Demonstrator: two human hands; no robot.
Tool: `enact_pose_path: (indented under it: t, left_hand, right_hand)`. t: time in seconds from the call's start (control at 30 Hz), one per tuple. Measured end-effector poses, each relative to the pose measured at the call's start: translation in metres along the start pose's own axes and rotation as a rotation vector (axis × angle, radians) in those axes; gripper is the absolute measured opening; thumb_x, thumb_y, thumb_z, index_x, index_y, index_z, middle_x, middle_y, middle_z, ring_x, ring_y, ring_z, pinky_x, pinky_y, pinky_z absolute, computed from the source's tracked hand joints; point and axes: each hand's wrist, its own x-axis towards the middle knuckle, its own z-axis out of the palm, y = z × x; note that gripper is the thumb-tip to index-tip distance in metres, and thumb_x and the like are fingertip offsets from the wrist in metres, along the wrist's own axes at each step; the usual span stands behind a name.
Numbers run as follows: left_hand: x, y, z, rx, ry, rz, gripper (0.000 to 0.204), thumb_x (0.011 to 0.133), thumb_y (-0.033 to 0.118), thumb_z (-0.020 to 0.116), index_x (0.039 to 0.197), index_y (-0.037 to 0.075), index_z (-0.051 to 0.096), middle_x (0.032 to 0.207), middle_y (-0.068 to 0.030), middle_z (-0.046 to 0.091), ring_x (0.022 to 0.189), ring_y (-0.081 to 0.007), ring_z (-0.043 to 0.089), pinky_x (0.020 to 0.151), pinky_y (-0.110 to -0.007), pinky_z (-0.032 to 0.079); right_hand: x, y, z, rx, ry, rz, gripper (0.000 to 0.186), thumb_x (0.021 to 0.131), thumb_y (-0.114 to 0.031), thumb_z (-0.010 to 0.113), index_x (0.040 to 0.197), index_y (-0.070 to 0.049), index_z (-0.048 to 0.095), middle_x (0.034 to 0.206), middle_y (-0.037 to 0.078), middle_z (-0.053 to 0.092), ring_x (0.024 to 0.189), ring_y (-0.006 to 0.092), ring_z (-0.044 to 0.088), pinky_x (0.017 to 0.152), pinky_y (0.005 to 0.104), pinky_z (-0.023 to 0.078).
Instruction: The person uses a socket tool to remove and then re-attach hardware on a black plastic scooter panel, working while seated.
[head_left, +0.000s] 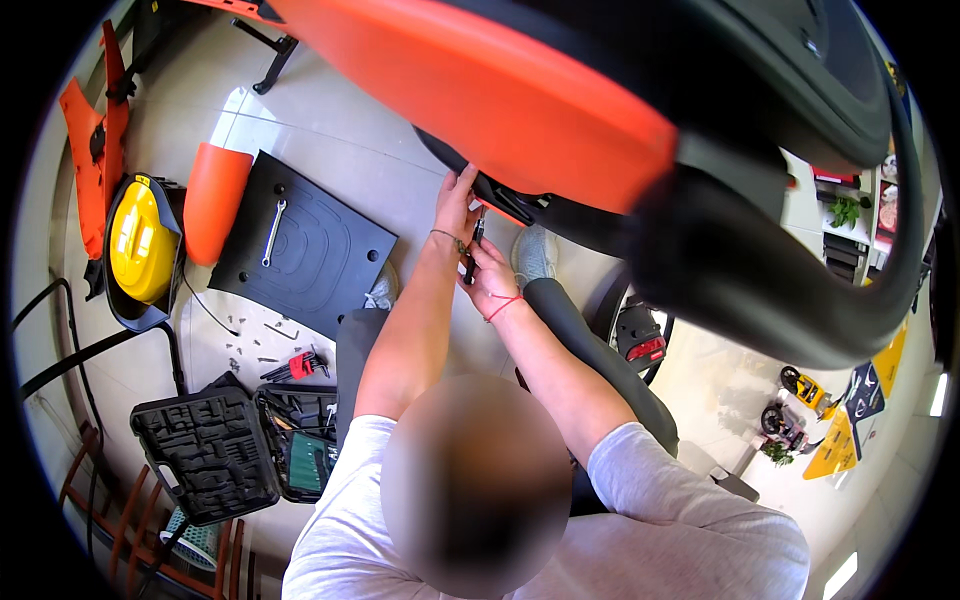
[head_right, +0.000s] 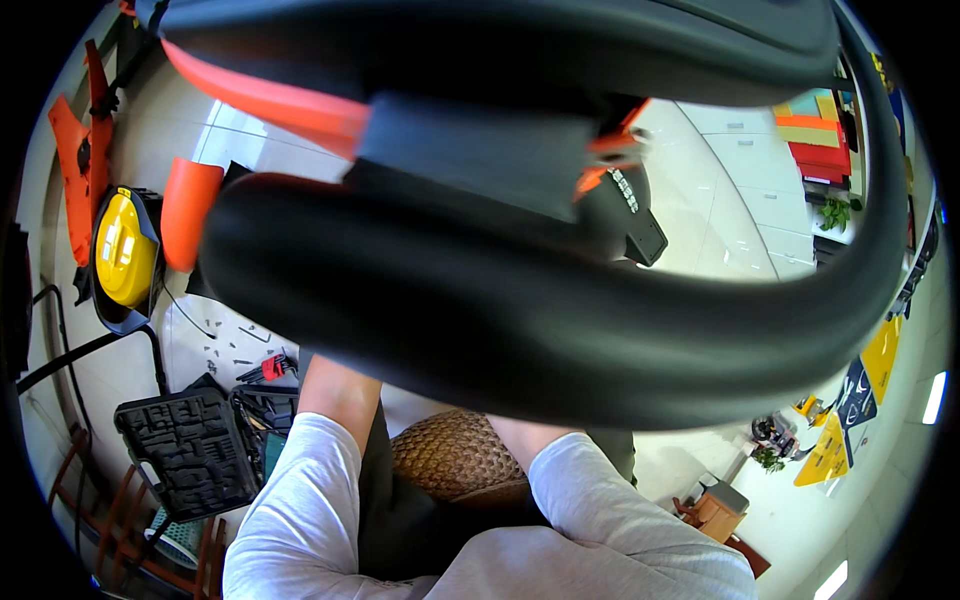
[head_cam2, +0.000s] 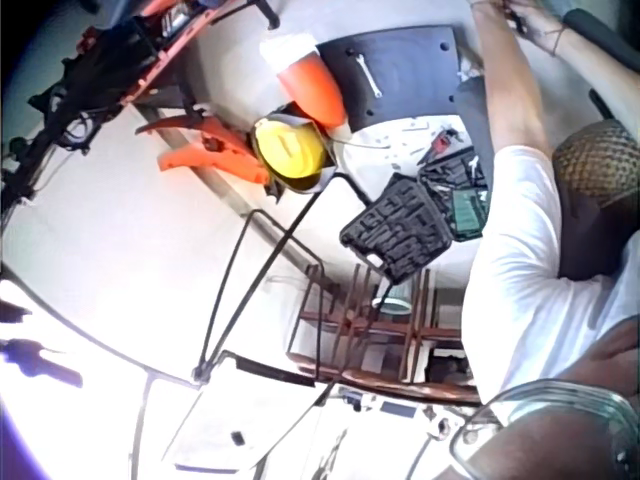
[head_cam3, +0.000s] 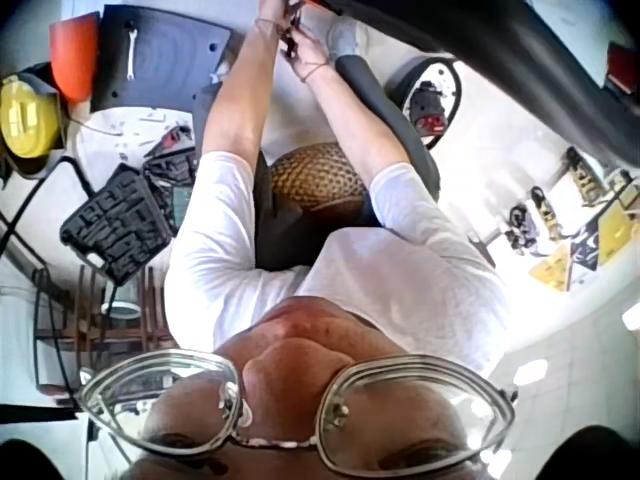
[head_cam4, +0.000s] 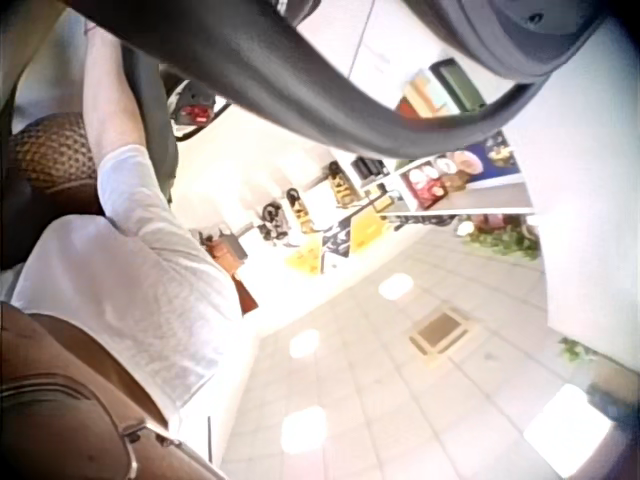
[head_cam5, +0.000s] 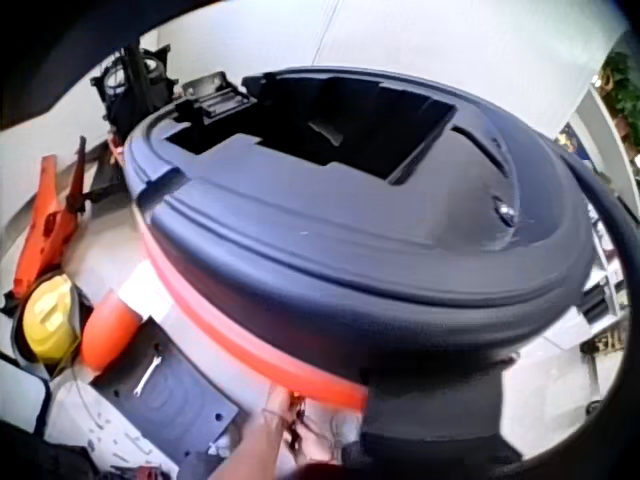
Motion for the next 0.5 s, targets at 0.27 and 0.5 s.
enact_pose_path:
  t: [0.27, 0.5]
  left_hand:
    - [0.006, 0.009, -0.001, 0.074, -0.106, -0.07, 0.041, 0.082, 0.042, 0.067, 0.108, 0.013, 0.053, 0.096, 0.003, 0.056, 0.09, -0.0113, 0.048, 0.082, -0.042, 0.04]
    - [0.007, 0.02, -0.004, 0.258, -0.125, -0.11, 0.066, 0.074, 0.046, 0.072, 0.124, 0.012, 0.044, 0.106, -0.003, 0.058, 0.101, -0.0158, 0.051, 0.083, -0.041, 0.042]
  right_hand:
    - [-0.001, 0.006, 0.015, 0.075, -0.017, -0.062, 0.033, 0.094, -0.017, 0.051, 0.126, -0.016, 0.045, 0.113, -0.003, 0.054, 0.106, 0.0147, 0.049, 0.093, 0.0539, 0.036]
    - [-0.008, 0.003, 0.026, -0.119, 0.121, -0.058, 0.027, 0.089, -0.01, 0.056, 0.115, -0.013, 0.051, 0.105, -0.001, 0.059, 0.104, 0.0142, 0.053, 0.084, 0.0429, 0.041]
